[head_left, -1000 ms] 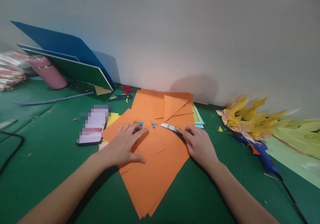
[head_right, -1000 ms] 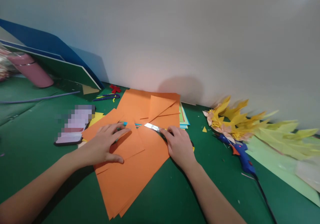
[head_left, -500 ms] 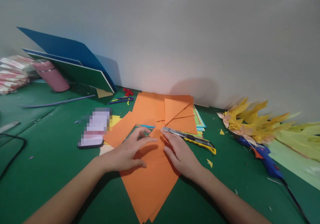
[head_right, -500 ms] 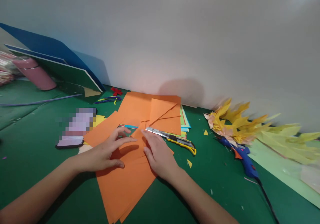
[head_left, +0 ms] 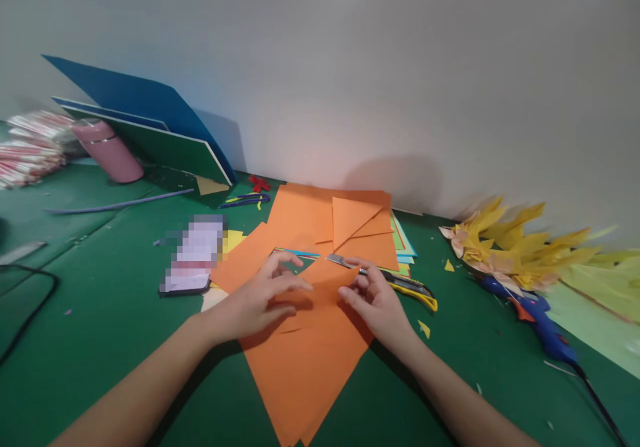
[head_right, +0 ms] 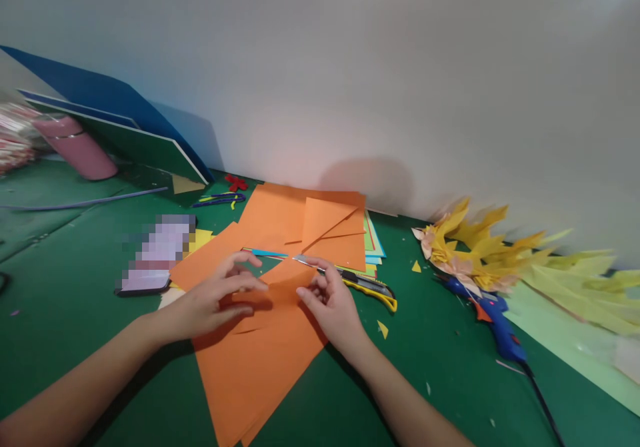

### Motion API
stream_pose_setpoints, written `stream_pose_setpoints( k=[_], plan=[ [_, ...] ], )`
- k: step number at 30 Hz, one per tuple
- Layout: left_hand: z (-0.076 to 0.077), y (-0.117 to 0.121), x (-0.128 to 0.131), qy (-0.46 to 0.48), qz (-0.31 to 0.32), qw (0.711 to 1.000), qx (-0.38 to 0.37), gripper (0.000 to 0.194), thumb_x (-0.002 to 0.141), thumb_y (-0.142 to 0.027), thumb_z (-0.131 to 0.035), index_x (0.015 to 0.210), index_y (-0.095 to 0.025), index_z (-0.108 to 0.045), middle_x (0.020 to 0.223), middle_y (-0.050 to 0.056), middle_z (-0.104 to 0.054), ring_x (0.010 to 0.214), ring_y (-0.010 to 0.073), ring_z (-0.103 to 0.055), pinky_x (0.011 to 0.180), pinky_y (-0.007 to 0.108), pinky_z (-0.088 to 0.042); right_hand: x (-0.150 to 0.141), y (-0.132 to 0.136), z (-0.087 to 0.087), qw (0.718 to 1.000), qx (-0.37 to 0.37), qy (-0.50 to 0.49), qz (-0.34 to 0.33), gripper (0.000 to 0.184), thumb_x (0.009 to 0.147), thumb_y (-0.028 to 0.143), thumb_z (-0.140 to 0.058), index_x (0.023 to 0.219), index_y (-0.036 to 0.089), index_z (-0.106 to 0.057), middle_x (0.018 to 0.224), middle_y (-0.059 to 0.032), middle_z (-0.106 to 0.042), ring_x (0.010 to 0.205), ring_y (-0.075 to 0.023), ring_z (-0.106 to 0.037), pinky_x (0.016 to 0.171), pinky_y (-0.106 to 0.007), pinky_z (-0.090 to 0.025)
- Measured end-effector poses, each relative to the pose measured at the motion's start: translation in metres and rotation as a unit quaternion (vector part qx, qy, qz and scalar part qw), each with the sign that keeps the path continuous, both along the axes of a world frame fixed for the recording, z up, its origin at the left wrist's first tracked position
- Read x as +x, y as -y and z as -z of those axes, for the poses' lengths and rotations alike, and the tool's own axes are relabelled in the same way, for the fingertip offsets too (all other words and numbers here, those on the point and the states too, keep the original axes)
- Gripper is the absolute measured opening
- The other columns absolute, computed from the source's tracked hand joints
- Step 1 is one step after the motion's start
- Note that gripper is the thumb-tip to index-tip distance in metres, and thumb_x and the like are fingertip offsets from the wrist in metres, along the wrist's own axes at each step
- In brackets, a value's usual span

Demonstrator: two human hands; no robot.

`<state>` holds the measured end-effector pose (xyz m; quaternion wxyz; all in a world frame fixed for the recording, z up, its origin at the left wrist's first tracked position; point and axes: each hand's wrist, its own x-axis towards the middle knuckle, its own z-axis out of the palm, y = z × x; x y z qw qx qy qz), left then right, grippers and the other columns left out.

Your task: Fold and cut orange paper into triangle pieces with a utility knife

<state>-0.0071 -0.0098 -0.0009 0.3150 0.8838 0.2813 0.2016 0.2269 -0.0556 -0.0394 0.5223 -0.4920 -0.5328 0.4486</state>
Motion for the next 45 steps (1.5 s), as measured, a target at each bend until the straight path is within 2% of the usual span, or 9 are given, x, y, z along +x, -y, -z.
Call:
stream_pose_setpoints(
  k=[5, 8, 12, 17, 24, 30, 33, 38, 45],
  plan=[
    [-0.001, -0.007, -0.001, 0.056, -0.083, 0.995, 0.011, 0.023, 0.087, -0.012, -0.048, 0.104, -0.024, -0.059, 0.119, 0.007, -0.043, 0.081, 0.0126, -0.059, 0.075, 0.032, -0.057, 0.004, -0.001, -0.009, 0.991, 0.027, -0.055, 0.119, 0.039, 0.072, 0.037, -0.070, 0.085, 0.025, -0.036, 0.069, 0.0101, -0.051, 0.037, -0.0051, -0.049, 0.035, -0.017, -0.038],
    [-0.001, -0.015, -0.005, 0.075, -0.172, 0.979, 0.077, 0.019, 0.088, -0.015, -0.045, 0.096, -0.023, -0.061, 0.112, 0.007, -0.045, 0.093, 0.0179, -0.057, 0.072, 0.032, -0.057, 0.013, -0.003, -0.013, 0.983, 0.038, -0.052, 0.172, 0.034, 0.074, 0.038, -0.069, 0.085, 0.024, -0.041, 0.063, 0.0094, -0.052, 0.039, -0.0077, -0.054, 0.036, -0.018, -0.042],
    [0.002, -0.025, -0.013, 0.057, -0.270, 0.949, 0.149, 0.020, 0.087, -0.013, -0.042, 0.088, -0.020, -0.061, 0.110, 0.008, -0.044, 0.097, 0.0216, -0.056, 0.082, 0.041, -0.054, 0.022, -0.006, -0.011, 0.979, 0.037, -0.034, 0.197, 0.027, 0.080, 0.041, -0.064, 0.093, 0.020, -0.052, 0.068, 0.0005, -0.065, 0.059, -0.0142, -0.066, 0.055, -0.027, -0.056],
    [0.007, -0.030, -0.018, -0.002, -0.304, 0.925, 0.228, 0.030, 0.082, -0.005, -0.035, 0.084, -0.019, -0.061, 0.107, 0.008, -0.046, 0.093, 0.0220, -0.055, 0.087, 0.044, -0.050, 0.024, -0.009, -0.003, 0.989, 0.059, -0.015, 0.137, 0.046, 0.087, 0.041, -0.056, 0.129, 0.024, -0.047, 0.128, -0.0123, -0.058, 0.109, -0.0230, -0.063, 0.087, -0.041, -0.056],
    [0.008, -0.029, -0.018, -0.095, -0.299, 0.911, 0.269, 0.033, 0.084, -0.005, -0.034, 0.086, -0.018, -0.065, 0.112, 0.012, -0.051, 0.107, 0.0289, -0.049, 0.092, 0.047, -0.045, 0.022, -0.001, -0.005, 0.982, 0.126, 0.136, 0.023, 0.049, 0.095, 0.031, -0.044, 0.143, 0.027, -0.034, 0.107, -0.0091, -0.070, 0.087, -0.0188, -0.069, 0.077, -0.039, -0.059],
    [0.005, -0.010, 0.003, -0.086, -0.147, 0.967, 0.188, 0.024, 0.095, -0.028, -0.044, 0.108, -0.018, -0.060, 0.117, 0.011, -0.055, 0.113, 0.0270, -0.050, 0.098, 0.046, -0.041, 0.011, 0.006, -0.006, 0.856, 0.209, 0.469, -0.062, 0.050, 0.090, 0.034, -0.051, 0.136, 0.015, -0.046, 0.135, -0.0174, -0.054, 0.125, -0.0318, -0.050, 0.100, -0.053, -0.045],
    [0.007, 0.001, 0.012, -0.125, -0.073, 0.984, 0.108, 0.049, 0.080, -0.049, -0.066, 0.120, -0.023, -0.054, 0.130, 0.010, -0.050, 0.121, 0.0314, -0.044, 0.098, 0.048, -0.041, 0.008, 0.006, -0.007, 0.823, 0.210, 0.521, -0.079, 0.055, 0.090, 0.033, -0.050, 0.140, 0.014, -0.040, 0.136, -0.0178, -0.053, 0.126, -0.0316, -0.048, 0.099, -0.053, -0.045],
    [0.007, 0.008, 0.017, -0.155, -0.063, 0.983, 0.069, 0.067, 0.074, -0.049, -0.072, 0.132, -0.025, -0.046, 0.135, 0.011, -0.047, 0.123, 0.0339, -0.042, 0.100, 0.050, -0.039, 0.007, 0.006, -0.009, 0.822, 0.198, 0.527, -0.080, 0.057, 0.091, 0.031, -0.047, 0.144, 0.017, -0.032, 0.137, -0.0161, -0.052, 0.126, -0.0300, -0.048, 0.099, -0.051, -0.044],
    [-0.001, 0.009, 0.018, -0.187, -0.030, 0.978, 0.090, 0.044, 0.079, -0.040, -0.070, 0.120, -0.029, -0.058, 0.135, 0.009, -0.048, 0.120, 0.0332, -0.044, 0.097, 0.049, -0.041, 0.013, 0.004, -0.001, 0.854, 0.200, 0.479, -0.015, 0.044, 0.092, 0.029, -0.045, 0.134, 0.017, -0.042, 0.128, -0.0167, -0.058, 0.117, -0.0298, -0.056, 0.095, -0.051, -0.048]
  ],
)
